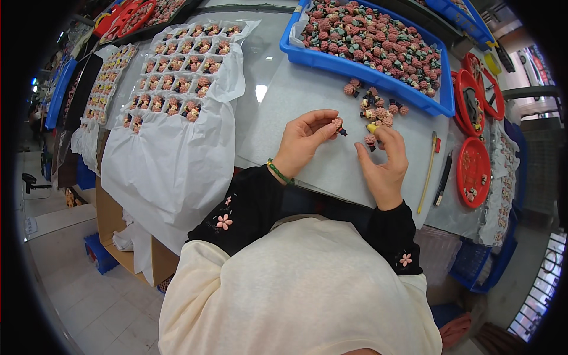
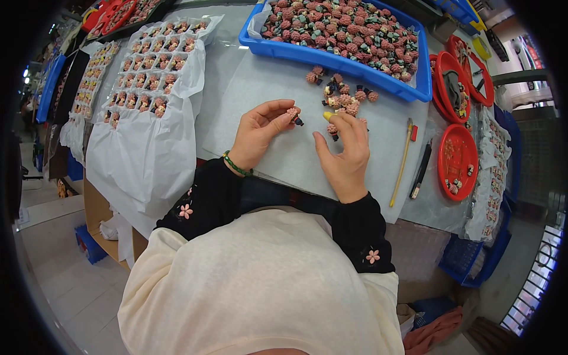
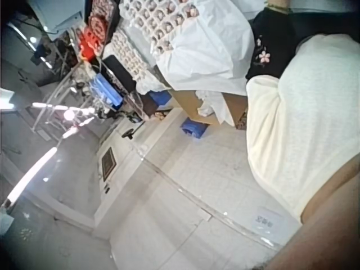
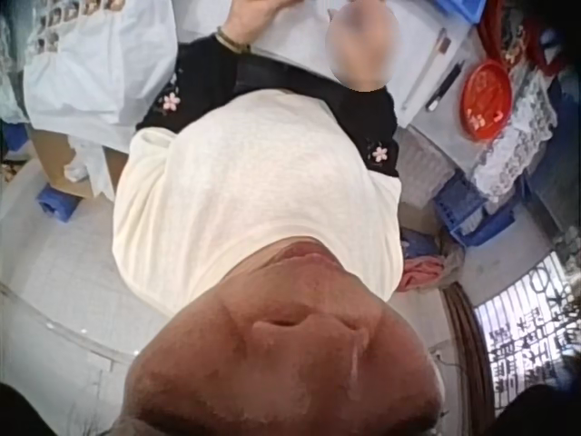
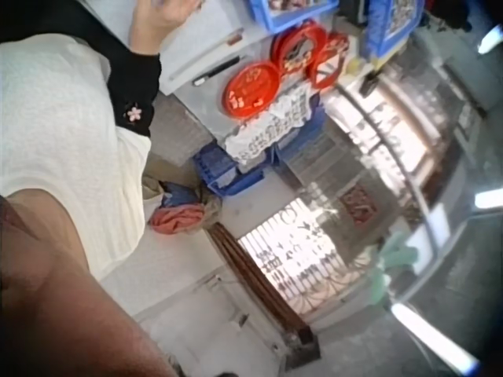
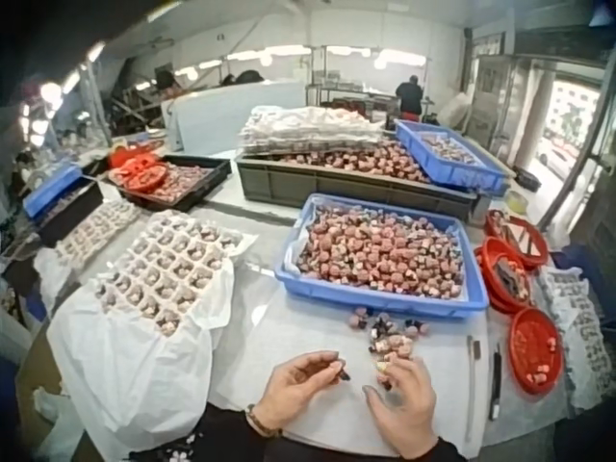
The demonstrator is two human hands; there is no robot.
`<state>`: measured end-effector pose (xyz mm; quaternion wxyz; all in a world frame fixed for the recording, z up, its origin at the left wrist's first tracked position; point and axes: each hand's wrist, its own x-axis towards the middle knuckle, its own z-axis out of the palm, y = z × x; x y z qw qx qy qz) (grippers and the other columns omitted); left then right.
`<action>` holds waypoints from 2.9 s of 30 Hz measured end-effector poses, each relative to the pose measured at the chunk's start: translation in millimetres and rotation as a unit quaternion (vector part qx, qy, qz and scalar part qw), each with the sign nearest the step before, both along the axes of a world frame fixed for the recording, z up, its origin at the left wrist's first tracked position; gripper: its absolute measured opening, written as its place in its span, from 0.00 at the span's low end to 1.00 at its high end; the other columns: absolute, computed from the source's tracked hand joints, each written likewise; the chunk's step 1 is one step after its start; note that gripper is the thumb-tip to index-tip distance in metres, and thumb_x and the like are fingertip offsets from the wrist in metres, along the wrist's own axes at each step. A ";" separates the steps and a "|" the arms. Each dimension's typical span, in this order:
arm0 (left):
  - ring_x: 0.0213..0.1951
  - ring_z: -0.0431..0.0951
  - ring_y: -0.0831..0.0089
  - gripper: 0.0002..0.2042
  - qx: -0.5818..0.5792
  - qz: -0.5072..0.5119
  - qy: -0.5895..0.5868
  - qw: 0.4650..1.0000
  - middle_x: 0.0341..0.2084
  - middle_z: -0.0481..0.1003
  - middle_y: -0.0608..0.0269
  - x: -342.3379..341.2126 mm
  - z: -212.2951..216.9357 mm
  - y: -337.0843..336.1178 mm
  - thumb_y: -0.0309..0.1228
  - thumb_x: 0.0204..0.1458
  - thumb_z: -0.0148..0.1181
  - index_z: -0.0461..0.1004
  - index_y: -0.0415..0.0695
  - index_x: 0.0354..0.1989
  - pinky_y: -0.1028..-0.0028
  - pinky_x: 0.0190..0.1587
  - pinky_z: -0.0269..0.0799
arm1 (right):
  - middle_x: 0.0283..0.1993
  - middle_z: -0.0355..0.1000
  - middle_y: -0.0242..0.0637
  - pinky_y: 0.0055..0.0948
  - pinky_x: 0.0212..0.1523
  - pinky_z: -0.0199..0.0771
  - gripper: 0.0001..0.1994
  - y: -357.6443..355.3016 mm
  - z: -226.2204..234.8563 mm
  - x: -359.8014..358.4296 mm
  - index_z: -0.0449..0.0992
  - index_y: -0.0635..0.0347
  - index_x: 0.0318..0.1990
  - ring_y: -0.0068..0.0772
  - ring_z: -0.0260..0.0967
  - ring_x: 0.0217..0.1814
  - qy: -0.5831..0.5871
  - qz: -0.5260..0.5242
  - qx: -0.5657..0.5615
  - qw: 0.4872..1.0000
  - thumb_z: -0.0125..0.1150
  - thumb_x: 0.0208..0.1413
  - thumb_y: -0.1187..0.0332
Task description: The person assembles small plastic figurines by manually attaching colored plastic parts by hand.
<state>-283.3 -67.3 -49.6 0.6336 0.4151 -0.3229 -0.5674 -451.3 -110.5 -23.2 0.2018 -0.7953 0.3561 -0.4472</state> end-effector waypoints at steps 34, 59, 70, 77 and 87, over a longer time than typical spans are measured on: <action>0.38 0.66 0.80 0.12 -0.101 -0.031 -0.065 0.992 0.38 0.67 0.64 0.4 2.7 1.4 0.21 0.49 0.52 0.69 0.37 0.43 0.80 0.43 0.62 | 0.44 0.65 0.41 0.25 0.47 0.69 0.18 1.9 -19.9 23.3 0.65 0.69 0.46 0.29 0.65 0.46 -0.284 0.140 0.325 0.891 0.57 0.45 0.84; 0.42 0.69 0.73 0.18 -0.106 0.025 -0.099 0.989 0.45 0.66 0.58 -7.9 0.5 3.8 0.22 0.45 0.58 0.68 0.36 0.47 0.78 0.41 0.69 | 0.40 0.66 0.39 0.22 0.43 0.69 0.19 1.3 -18.4 24.6 0.64 0.69 0.48 0.25 0.67 0.40 -0.295 0.101 0.335 0.889 0.58 0.46 0.82; 0.37 0.71 0.78 0.18 -0.032 0.061 -0.251 0.966 0.41 0.71 0.59 -10.3 20.9 38.0 0.21 0.42 0.59 0.69 0.38 0.45 0.80 0.38 0.69 | 0.39 0.69 0.38 0.21 0.38 0.68 0.17 6.2 -14.8 21.8 0.63 0.69 0.50 0.23 0.67 0.36 -0.223 0.164 0.385 0.880 0.47 0.57 0.67; 0.37 0.70 0.80 0.21 -0.060 0.131 -0.331 0.933 0.35 0.71 0.63 50.4 131.2 109.1 0.20 0.43 0.58 0.66 0.37 0.49 0.79 0.39 0.69 | 0.35 0.69 0.35 0.18 0.34 0.65 0.16 7.3 -9.0 20.7 0.65 0.67 0.48 0.20 0.65 0.32 -0.209 0.138 0.391 0.886 0.47 0.58 0.66; 0.33 0.71 0.62 0.16 0.166 0.285 -0.726 0.604 0.33 0.70 0.52 228.9 72.1 136.0 0.26 0.43 0.55 0.70 0.36 0.42 0.71 0.39 0.68 | 0.34 0.69 0.36 0.18 0.33 0.65 0.15 10.1 -9.6 22.3 0.67 0.67 0.46 0.20 0.65 0.31 -0.206 0.129 0.401 0.883 0.48 0.57 0.66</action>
